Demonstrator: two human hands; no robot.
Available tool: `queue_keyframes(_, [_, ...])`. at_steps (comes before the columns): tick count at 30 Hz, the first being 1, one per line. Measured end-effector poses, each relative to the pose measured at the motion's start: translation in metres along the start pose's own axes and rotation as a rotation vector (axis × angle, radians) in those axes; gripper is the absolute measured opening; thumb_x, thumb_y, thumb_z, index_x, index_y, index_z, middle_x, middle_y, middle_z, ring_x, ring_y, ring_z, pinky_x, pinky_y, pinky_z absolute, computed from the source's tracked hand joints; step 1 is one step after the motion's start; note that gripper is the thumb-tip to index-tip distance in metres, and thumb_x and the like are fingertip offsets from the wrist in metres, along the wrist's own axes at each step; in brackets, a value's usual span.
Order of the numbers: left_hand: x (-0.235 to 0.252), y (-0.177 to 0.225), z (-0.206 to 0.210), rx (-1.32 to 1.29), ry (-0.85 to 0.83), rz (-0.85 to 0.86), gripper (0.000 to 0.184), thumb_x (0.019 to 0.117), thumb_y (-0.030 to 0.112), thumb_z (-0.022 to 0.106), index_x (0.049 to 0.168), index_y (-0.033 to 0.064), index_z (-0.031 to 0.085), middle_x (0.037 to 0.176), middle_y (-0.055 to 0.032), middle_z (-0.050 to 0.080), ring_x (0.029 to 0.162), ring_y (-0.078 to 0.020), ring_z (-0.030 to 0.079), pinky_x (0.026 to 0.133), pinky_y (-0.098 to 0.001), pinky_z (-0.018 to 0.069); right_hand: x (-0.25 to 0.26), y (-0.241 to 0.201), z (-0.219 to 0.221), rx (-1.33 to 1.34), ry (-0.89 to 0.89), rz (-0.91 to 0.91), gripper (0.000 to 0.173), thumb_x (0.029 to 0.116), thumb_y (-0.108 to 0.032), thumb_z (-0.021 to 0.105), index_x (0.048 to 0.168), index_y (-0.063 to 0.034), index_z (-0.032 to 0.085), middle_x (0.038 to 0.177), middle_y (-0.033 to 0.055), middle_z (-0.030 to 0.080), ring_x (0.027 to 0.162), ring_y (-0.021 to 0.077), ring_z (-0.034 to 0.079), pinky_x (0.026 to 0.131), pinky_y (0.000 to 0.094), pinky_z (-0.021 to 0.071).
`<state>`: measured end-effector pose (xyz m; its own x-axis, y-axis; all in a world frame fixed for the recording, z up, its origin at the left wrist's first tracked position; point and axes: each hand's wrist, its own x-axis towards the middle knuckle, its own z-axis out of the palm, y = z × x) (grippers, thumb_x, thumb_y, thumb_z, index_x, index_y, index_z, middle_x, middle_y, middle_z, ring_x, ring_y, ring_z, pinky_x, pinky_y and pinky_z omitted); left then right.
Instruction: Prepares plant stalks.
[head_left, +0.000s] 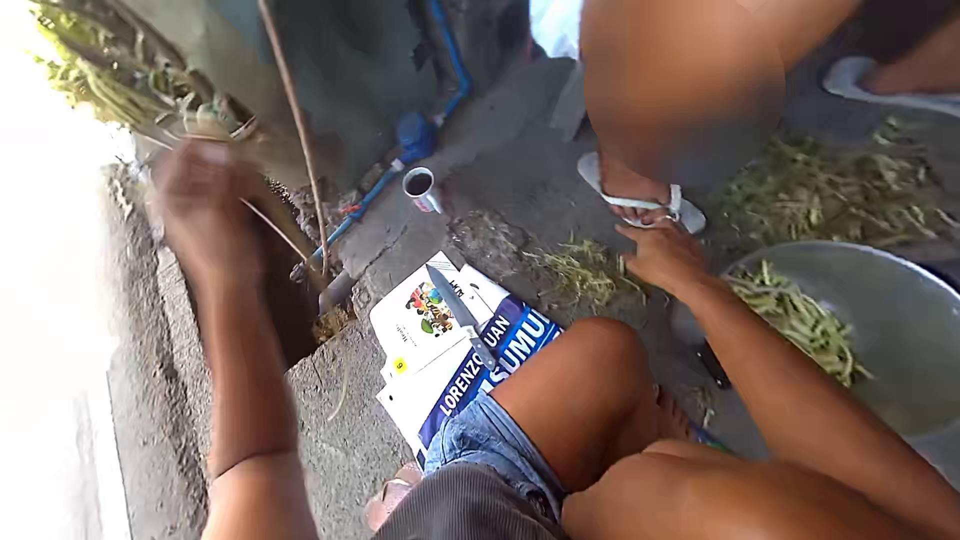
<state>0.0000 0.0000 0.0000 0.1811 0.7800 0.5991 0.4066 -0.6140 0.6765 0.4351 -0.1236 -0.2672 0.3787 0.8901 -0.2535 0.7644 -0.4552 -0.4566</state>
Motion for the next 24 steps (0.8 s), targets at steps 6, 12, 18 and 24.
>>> queue_keyframes(6, [-0.066, -0.027, 0.167, -0.381, -0.538, -0.203, 0.025, 0.1018, 0.005, 0.056, 0.120, -0.0081, 0.068, 0.098, -0.0113, 0.072, 0.080, -0.0096, 0.067, 0.077, -0.0303, 0.0582, -0.035, -0.038, -0.033, 0.216, 0.241, -0.265, 0.031, 0.1017, -0.016, 0.064, 0.124, 0.0042, 0.070, 0.130, 0.0345, 0.057, 0.114, 0.0530, 0.059, 0.095, 0.0723, 0.0442])
queue_keyframes(12, [-0.087, -0.012, 0.227, -0.628, -0.679, -0.428, 0.015, 0.0993, 0.002, 0.062, 0.111, -0.0047, 0.069, 0.084, -0.0022, 0.070, 0.070, -0.0026, 0.062, 0.067, -0.0199, 0.0539, -0.074, -0.074, -0.044, 0.330, 0.539, -0.865, 0.023, 0.0983, -0.012, 0.064, 0.114, 0.0008, 0.075, 0.113, 0.0224, 0.066, 0.101, 0.0316, 0.065, 0.091, 0.0449, 0.0546])
queue_keyframes(18, [-0.087, -0.006, 0.241, -0.700, -0.782, -0.610, 0.017, 0.0967, -0.003, 0.063, 0.113, 0.0014, 0.062, 0.084, 0.0012, 0.070, 0.068, -0.0019, 0.064, 0.063, -0.0177, 0.0548, -0.080, -0.078, -0.035, 0.302, 0.563, -0.965, 0.022, 0.0962, -0.003, 0.064, 0.114, -0.0035, 0.077, 0.110, 0.0194, 0.067, 0.096, 0.0267, 0.066, 0.088, 0.0349, 0.0567])
queue_keyframes(24, [-0.087, -0.006, 0.240, -0.702, -0.909, -0.774, 0.013, 0.0975, -0.004, 0.061, 0.108, 0.0039, 0.061, 0.083, 0.0003, 0.071, 0.069, -0.0032, 0.067, 0.065, -0.0183, 0.0566, -0.086, -0.078, -0.026, 0.088, 0.598, -1.041, 0.024, 0.0915, 0.001, 0.064, 0.109, -0.0066, 0.079, 0.114, 0.0187, 0.069, 0.104, 0.0323, 0.066, 0.089, 0.0387, 0.0565])
